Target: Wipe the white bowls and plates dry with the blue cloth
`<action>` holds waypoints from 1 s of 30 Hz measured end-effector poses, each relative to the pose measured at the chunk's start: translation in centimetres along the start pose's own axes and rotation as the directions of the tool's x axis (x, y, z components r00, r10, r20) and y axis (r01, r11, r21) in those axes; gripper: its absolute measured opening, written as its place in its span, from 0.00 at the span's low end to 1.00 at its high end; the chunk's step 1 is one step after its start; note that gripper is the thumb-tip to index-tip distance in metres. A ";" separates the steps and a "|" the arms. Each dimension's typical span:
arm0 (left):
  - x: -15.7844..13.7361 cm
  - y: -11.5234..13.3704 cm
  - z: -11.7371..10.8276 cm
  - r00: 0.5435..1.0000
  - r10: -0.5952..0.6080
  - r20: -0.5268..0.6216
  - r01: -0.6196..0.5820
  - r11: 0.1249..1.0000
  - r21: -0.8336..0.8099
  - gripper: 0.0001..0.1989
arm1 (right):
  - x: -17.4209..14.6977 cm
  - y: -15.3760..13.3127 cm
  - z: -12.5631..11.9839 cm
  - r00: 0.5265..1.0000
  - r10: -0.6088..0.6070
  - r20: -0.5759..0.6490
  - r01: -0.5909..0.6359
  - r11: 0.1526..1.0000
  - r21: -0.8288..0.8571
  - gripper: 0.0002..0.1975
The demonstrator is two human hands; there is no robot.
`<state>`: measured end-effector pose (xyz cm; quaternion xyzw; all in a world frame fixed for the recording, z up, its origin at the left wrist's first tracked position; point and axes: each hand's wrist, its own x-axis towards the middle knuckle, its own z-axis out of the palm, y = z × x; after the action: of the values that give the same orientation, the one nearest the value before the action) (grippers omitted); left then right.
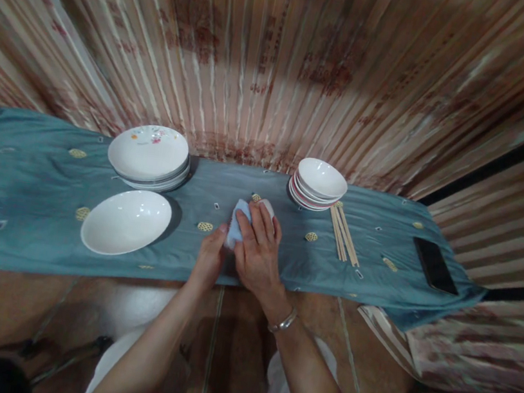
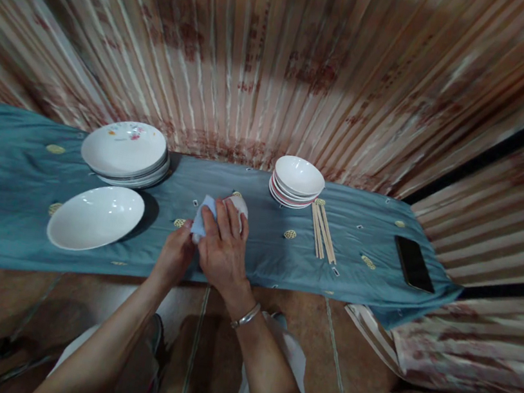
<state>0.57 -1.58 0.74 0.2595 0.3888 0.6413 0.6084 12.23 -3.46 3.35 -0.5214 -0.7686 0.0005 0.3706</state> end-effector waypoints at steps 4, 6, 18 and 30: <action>-0.1 0.2 0.5 0.998 -0.014 0.056 0.012 1.000 0.022 0.14 | 0.9 0.5 -0.3 0.999 0.014 -0.040 -0.013 0.999 0.034 0.24; -0.2 0.5 0.7 0.997 -0.014 0.072 0.012 1.000 0.027 0.17 | 1.3 0.8 -0.6 0.999 0.042 -0.028 -0.040 0.997 0.070 0.23; -0.2 0.8 0.1 0.996 0.027 0.090 -0.042 0.984 0.172 0.21 | 2.9 3.8 -0.9 0.944 0.322 -0.077 -0.266 0.877 0.401 0.21; 0.7 1.0 -0.2 0.999 -0.043 0.010 0.042 0.999 0.018 0.19 | 3.2 7.3 2.1 0.626 0.770 0.123 -0.561 0.335 0.757 0.16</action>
<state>-0.29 -0.89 1.33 0.2600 0.3968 0.6233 0.6216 16.33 3.24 0.78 -0.5883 -0.3565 0.3954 0.6087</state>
